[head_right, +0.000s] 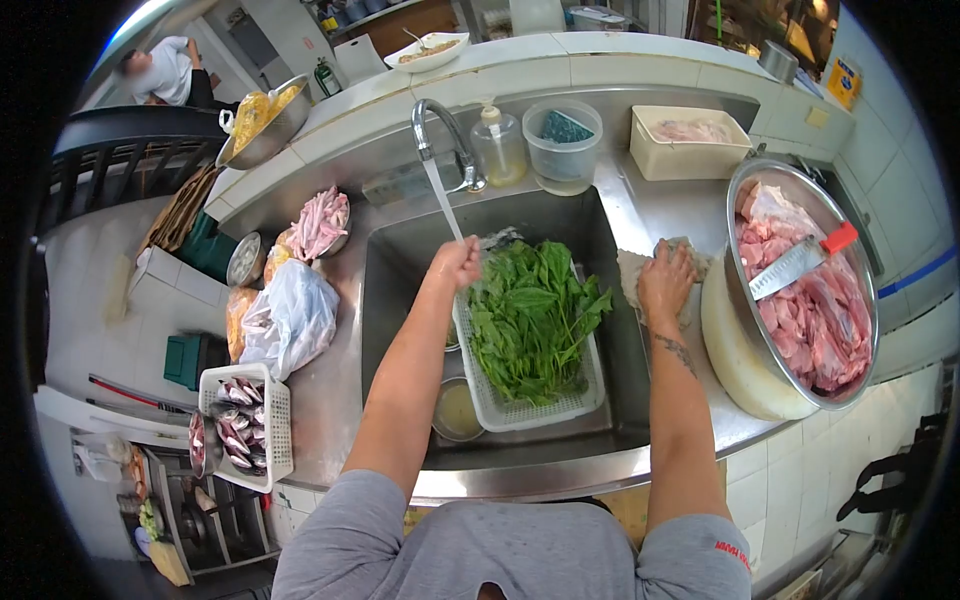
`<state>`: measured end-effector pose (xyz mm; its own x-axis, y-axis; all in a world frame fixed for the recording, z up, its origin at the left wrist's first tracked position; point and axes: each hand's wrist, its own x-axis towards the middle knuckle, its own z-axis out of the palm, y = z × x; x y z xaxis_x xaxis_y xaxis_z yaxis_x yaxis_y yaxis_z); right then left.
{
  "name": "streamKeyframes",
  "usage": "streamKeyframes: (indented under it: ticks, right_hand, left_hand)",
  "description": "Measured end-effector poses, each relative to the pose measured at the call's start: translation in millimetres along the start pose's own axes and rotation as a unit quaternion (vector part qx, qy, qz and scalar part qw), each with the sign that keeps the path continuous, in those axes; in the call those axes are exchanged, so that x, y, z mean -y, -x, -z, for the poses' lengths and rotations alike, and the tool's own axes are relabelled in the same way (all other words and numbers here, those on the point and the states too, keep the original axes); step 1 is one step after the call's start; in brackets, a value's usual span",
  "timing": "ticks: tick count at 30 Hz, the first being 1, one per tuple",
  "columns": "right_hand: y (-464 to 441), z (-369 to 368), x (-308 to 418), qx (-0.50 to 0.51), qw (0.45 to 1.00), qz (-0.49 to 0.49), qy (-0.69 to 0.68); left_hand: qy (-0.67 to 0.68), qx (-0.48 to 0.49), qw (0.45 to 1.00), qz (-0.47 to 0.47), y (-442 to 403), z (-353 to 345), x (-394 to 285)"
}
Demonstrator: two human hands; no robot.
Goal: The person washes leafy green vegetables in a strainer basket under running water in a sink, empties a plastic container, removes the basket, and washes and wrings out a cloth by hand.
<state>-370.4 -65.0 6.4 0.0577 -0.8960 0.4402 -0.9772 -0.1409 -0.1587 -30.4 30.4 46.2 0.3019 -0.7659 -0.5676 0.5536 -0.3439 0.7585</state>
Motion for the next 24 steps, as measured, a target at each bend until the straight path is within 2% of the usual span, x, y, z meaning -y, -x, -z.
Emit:
streamKeyframes:
  ticks: [4, 7, 13, 16, 19, 24]
  right_hand:
    - [0, -1, 0, -0.004, 1.0, -0.001, -0.004]
    - [1, 2, 0, -0.006, 1.0, 0.0, -0.014]
    - [-2, -7, -3, -0.025, 1.0, -0.004, -0.012]
    - [-2, -3, -1, -0.021, 1.0, -0.004, -0.017]
    - [-3, -4, -2, -0.03, 0.999, -0.002, -0.021]
    - [-4, -3, -4, -0.032, 0.999, 0.005, -0.027]
  left_hand:
    - [-0.085, -0.059, 0.995, -0.005, 10, -9, -4]
    - [-0.105, -0.055, 0.993, -0.024, -1, -2, -4]
    - [0.066, -0.019, 0.997, 0.041, -4, 7, -8]
    - [0.072, 0.005, 0.997, 0.016, -11, 15, -3]
    - [-0.029, -0.024, 0.999, -0.014, 4, 1, -6]
    - [-0.118, 0.011, 0.992, -0.032, 9, -8, -3]
